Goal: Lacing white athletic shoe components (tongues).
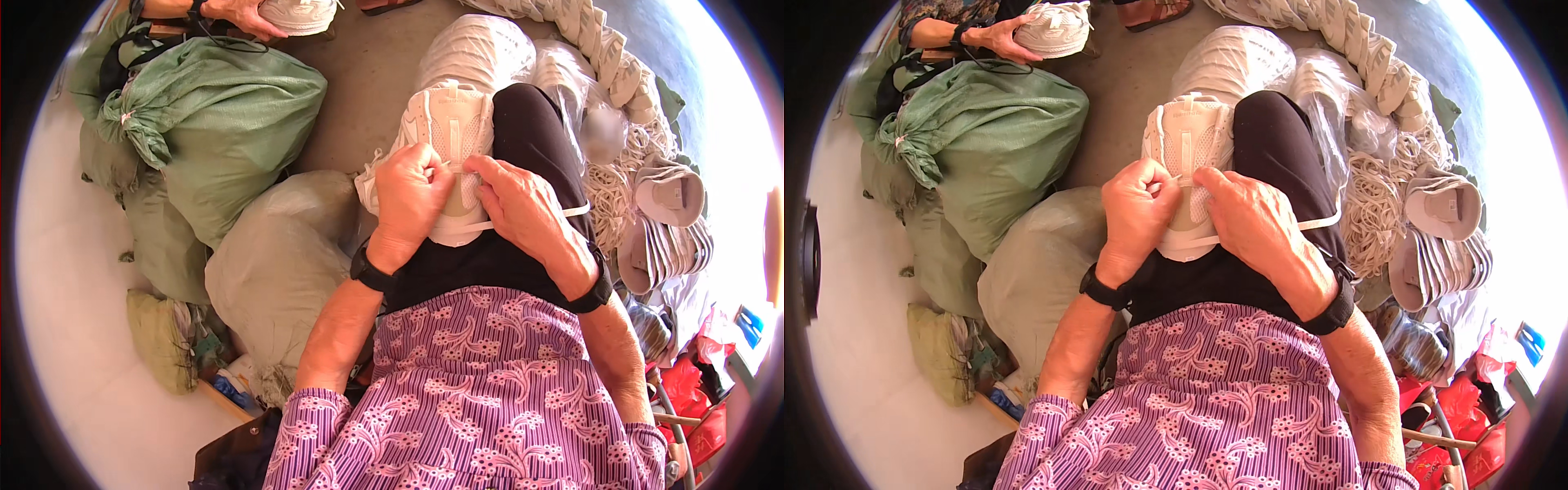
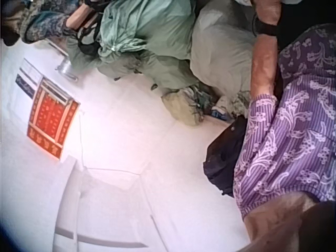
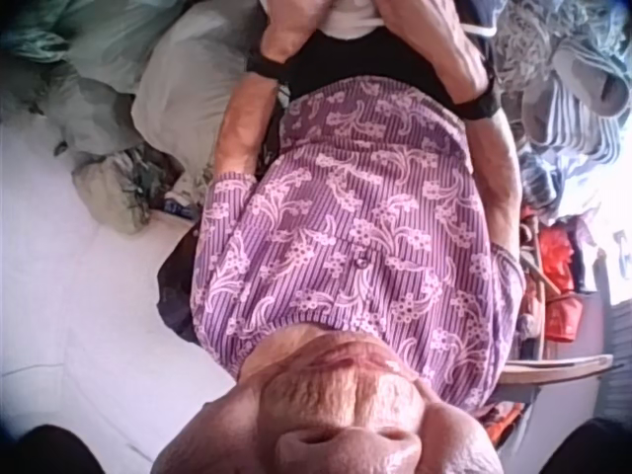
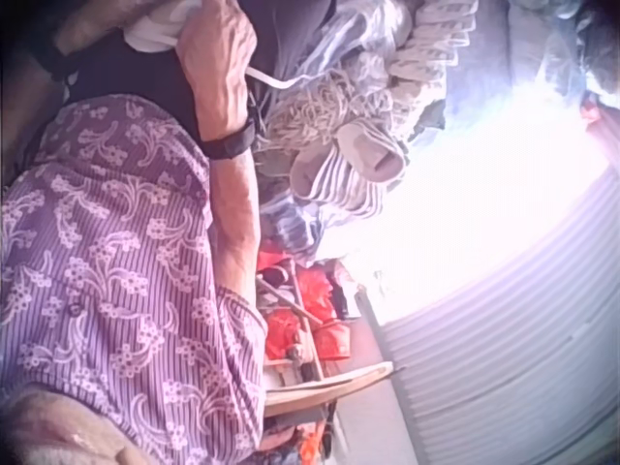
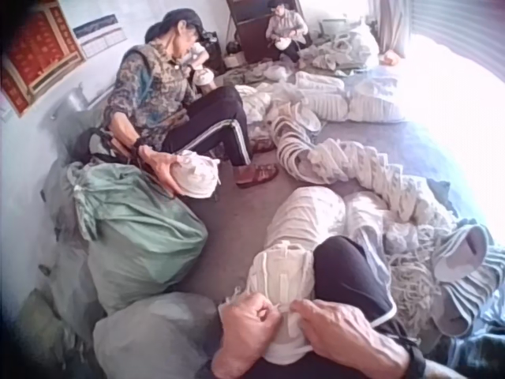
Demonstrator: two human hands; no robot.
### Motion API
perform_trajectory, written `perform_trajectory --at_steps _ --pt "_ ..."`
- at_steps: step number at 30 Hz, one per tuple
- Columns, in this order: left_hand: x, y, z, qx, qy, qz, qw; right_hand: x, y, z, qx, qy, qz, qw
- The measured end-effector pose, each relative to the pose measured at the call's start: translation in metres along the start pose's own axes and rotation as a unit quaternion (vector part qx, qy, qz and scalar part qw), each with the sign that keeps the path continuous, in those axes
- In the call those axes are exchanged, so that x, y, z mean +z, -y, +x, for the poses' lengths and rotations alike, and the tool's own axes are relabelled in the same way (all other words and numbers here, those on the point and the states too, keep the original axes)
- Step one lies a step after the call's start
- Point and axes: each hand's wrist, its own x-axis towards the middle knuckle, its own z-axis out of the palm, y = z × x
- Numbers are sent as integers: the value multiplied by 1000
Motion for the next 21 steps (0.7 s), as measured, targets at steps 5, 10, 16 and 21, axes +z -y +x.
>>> perform_trajectory --at_steps 5,10,16,21 --pt "4 -1 2 51 -11 65 997 2 -1 0 -2 -6 -9 1000" --pt "0 0 2 -7 7 4 1000 5 -2 -2 -7 -17 -11 1000" --pt "0 -2 2 -16 6 -12 1000 7 -3 -3 -26 -34 -22 999" --pt "1 -4 8 107 31 97 989 9 -5 -4 -33 -35 -28 998"
